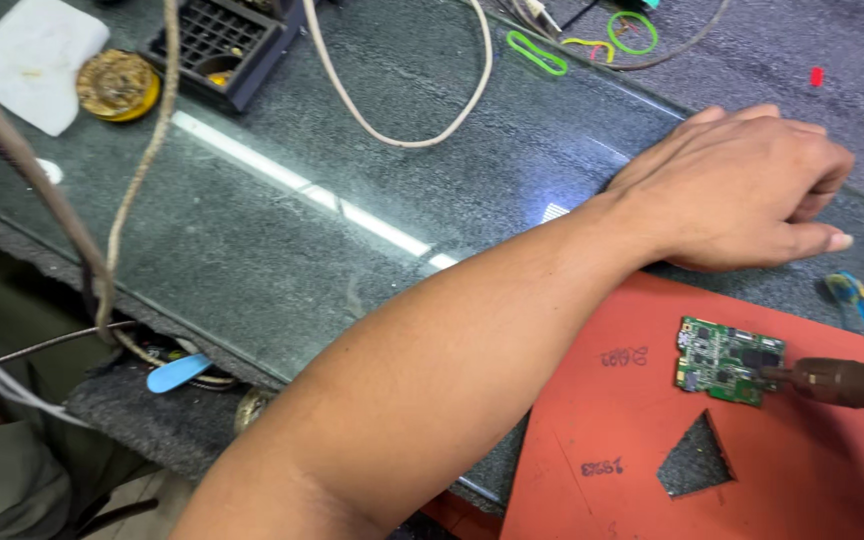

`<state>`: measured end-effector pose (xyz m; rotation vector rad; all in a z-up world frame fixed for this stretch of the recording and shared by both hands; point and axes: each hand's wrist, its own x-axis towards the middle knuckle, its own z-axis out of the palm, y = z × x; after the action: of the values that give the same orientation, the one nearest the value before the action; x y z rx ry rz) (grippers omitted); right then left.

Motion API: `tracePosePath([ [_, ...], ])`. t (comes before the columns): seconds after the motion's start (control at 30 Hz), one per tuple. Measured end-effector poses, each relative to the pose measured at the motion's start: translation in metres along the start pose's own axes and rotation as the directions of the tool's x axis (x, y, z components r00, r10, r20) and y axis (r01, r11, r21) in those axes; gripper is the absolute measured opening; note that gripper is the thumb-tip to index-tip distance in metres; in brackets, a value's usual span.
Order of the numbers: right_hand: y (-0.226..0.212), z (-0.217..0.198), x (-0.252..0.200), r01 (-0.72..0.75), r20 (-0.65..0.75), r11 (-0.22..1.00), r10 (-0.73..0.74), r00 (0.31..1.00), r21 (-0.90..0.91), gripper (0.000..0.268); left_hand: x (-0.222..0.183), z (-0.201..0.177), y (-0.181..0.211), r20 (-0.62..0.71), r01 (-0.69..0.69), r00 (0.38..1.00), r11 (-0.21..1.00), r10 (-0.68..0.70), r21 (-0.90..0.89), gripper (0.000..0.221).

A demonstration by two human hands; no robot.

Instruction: The person uses a heat gun to heat components on a circuit board while holding it in place on a red mat.

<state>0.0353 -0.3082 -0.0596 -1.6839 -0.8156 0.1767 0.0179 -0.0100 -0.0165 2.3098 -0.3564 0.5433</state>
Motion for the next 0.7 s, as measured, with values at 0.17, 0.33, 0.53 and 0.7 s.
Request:
tracePosePath([
  [0.17,-0.060,0.043,-0.010,0.120,-0.026,0.984,-0.118,0.993,0.133,0.039,-0.002,-0.009,0.004,-0.003,0.006,1.000,1.000,-0.006,-0.016,0.035],
  [0.33,-0.088,0.051,-0.005,0.256,-0.126,0.963,-0.245,0.961,0.087,0.041,-0.007,-0.015,0.008,-0.006,0.023,1.000,0.999,-0.023,-0.029,0.033],
  [0.53,-0.098,0.062,0.002,0.241,-0.094,0.956,-0.228,0.969,0.168,0.037,-0.008,-0.022,0.013,0.017,0.043,0.999,0.999,-0.043,-0.030,0.033],
  [0.7,-0.101,0.055,0.006,0.266,-0.109,0.960,-0.256,0.960,0.088,0.035,-0.007,-0.018,0.012,0.008,0.039,0.999,0.999,-0.039,-0.020,0.034],
])
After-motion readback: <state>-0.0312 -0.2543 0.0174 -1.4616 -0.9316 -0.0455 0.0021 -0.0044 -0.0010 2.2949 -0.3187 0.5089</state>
